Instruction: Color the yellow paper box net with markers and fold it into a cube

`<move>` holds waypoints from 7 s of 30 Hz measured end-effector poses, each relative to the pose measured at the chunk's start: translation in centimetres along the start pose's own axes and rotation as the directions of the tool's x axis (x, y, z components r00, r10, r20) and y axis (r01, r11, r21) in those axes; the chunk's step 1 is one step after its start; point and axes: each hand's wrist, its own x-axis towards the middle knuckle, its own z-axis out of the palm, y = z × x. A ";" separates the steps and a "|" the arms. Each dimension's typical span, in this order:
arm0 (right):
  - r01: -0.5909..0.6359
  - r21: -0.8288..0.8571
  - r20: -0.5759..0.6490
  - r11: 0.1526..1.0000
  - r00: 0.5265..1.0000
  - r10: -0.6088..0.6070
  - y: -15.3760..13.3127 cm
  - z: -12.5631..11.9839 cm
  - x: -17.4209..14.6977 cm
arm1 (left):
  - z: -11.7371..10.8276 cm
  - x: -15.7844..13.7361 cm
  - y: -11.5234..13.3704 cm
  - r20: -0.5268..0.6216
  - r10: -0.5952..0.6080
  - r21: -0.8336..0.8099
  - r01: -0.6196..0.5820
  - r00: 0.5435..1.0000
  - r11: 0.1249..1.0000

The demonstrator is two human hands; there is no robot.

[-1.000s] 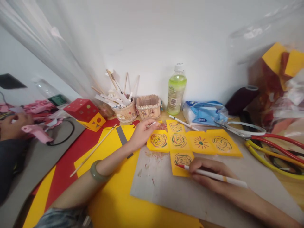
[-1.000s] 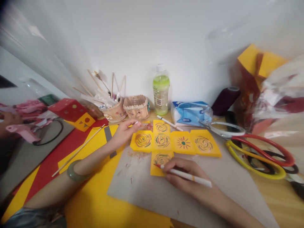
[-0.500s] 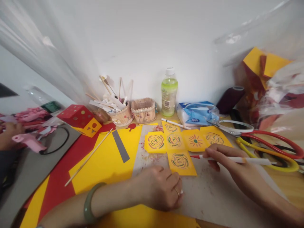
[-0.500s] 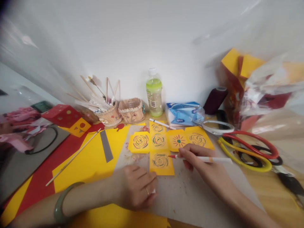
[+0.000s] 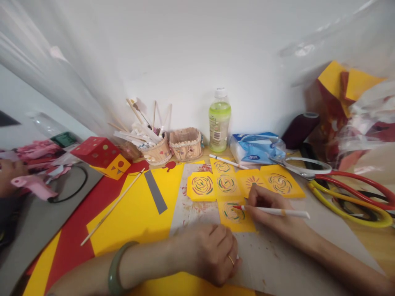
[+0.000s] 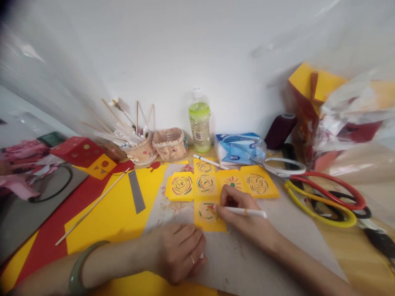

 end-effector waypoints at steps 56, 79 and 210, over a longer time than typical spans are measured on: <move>0.015 -0.191 0.013 0.981 1.000 -0.013 0.7 1.0 -0.4 | 0.5 0.0 -0.1 -0.069 0.015 -0.015 -0.016 0.998 1.000; 0.017 -0.206 -0.023 0.978 0.999 -0.022 0.2 0.7 -0.6 | 0.3 0.0 -0.1 -0.060 0.019 -0.031 -0.020 0.998 0.999; -0.038 -0.052 -0.036 0.998 0.999 0.036 0.0 0.1 -0.7 | 0.3 -0.1 -0.2 -0.006 -0.011 -0.084 0.011 1.000 0.996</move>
